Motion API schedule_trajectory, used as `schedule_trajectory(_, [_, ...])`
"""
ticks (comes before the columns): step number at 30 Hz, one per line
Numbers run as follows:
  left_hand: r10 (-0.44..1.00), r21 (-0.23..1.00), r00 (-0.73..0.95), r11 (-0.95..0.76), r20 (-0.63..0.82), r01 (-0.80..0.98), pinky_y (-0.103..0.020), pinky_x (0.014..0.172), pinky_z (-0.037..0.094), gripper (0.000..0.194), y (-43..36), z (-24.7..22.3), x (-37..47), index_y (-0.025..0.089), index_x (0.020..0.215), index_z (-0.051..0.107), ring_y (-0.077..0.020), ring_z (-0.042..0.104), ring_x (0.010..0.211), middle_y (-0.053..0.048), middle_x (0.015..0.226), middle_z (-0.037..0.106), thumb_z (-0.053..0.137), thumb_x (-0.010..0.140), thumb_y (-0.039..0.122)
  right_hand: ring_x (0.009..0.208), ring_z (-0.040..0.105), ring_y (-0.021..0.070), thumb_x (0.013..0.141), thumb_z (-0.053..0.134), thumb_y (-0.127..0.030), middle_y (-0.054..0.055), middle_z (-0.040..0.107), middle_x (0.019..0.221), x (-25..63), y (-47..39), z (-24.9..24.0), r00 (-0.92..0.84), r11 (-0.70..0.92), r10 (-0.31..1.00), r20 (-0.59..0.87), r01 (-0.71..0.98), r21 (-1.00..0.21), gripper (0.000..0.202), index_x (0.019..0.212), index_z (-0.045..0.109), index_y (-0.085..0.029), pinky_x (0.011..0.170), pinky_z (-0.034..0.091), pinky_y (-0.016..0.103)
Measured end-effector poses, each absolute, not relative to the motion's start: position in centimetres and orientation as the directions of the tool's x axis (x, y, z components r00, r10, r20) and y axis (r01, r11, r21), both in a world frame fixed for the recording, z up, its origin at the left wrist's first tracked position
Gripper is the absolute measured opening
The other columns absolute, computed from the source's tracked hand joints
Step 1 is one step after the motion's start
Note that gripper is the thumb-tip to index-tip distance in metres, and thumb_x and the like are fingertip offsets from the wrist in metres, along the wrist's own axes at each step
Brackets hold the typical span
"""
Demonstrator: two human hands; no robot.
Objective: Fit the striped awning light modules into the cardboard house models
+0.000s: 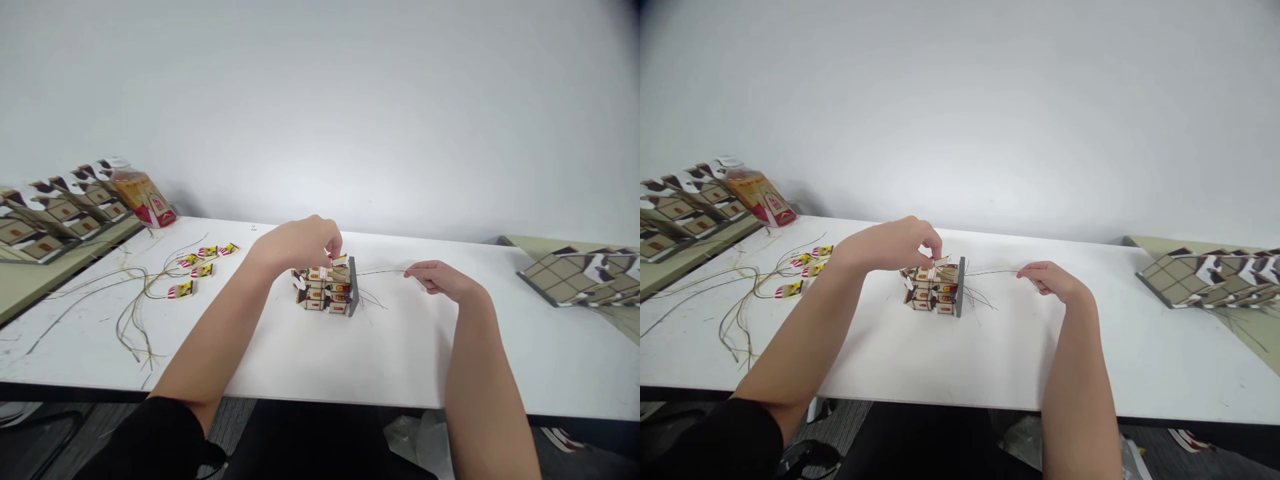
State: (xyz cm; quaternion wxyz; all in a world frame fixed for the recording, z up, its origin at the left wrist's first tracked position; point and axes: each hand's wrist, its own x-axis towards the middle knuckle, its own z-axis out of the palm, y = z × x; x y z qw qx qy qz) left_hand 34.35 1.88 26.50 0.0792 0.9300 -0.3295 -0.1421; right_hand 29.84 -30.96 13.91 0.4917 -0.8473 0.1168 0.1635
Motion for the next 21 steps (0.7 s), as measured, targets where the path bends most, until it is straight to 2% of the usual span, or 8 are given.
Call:
schedule_trajectory(3, [-0.633, 0.242, 0.733, -0.774, -0.249, -0.586, -0.025, 0.060, 0.041, 0.020, 1.3, 25.9, 34.9, 0.023, 0.091, 0.067, -0.0133, 0.059, 0.073, -0.003, 0.113, 0.063, 0.060, 0.074, 0.027, 0.055, 0.020, 0.0087, 0.076, 0.067, -0.046, -0.005, 0.022, 0.061, 29.5, -31.7, 14.0, 0.892, -0.428, -0.024, -0.451, -0.417, -0.802, 0.023, 0.081, 0.068, -0.023, 0.055, 0.027, 0.026])
schedule_trajectory(6, [-0.620, 0.225, 0.731, -0.784, -0.283, -0.578, -0.027, 0.059, 0.042, 0.019, 0.6, 25.1, 35.1, 0.022, 0.090, 0.066, -0.0141, 0.059, 0.070, -0.003, 0.108, 0.065, 0.059, 0.072, 0.024, 0.056, 0.019, 0.0091, 0.075, 0.068, -0.046, -0.005, 0.021, 0.062, 29.3, -32.1, 13.9, 0.892, -0.416, -0.073, -0.447, -0.435, -0.799, 0.023, 0.082, 0.068, -0.024, 0.055, 0.027, 0.026])
schedule_trajectory(13, [-0.595, 0.075, 0.740, -0.793, -0.315, -0.605, -0.031, 0.064, 0.045, 0.029, -1.1, 23.7, 34.7, 0.022, 0.089, 0.066, -0.0185, 0.060, 0.071, -0.005, 0.099, 0.066, 0.057, 0.063, 0.012, 0.054, 0.018, 0.0092, 0.072, 0.070, -0.046, -0.006, 0.020, 0.060, 29.7, -32.1, 13.4, 0.885, -0.426, -0.089, -0.457, -0.449, -0.785, 0.023, 0.078, 0.065, -0.024, 0.055, 0.027, 0.027])
schedule_trajectory(18, [-0.600, 0.070, 0.726, -0.784, -0.336, -0.616, -0.033, 0.065, 0.047, 0.018, -1.4, 23.8, 34.5, 0.020, 0.084, 0.067, -0.0181, 0.059, 0.069, -0.006, 0.096, 0.065, 0.059, 0.067, 0.017, 0.054, 0.019, 0.0093, 0.071, 0.071, -0.046, -0.006, 0.021, 0.058, 29.8, -32.2, 13.1, 0.887, -0.437, -0.123, -0.445, -0.451, -0.778, 0.025, 0.080, 0.065, -0.023, 0.054, 0.028, 0.028])
schedule_trajectory(21, [-0.613, 0.075, 0.730, -0.779, -0.303, -0.623, -0.032, 0.065, 0.047, 0.019, -1.3, 23.8, 34.6, 0.020, 0.086, 0.066, -0.0179, 0.059, 0.071, -0.006, 0.097, 0.065, 0.056, 0.070, 0.018, 0.054, 0.019, 0.0089, 0.072, 0.071, -0.044, -0.006, 0.021, 0.058, 29.9, -32.2, 13.0, 0.877, -0.442, -0.138, -0.460, -0.470, -0.764, 0.023, 0.080, 0.065, -0.023, 0.055, 0.027, 0.027])
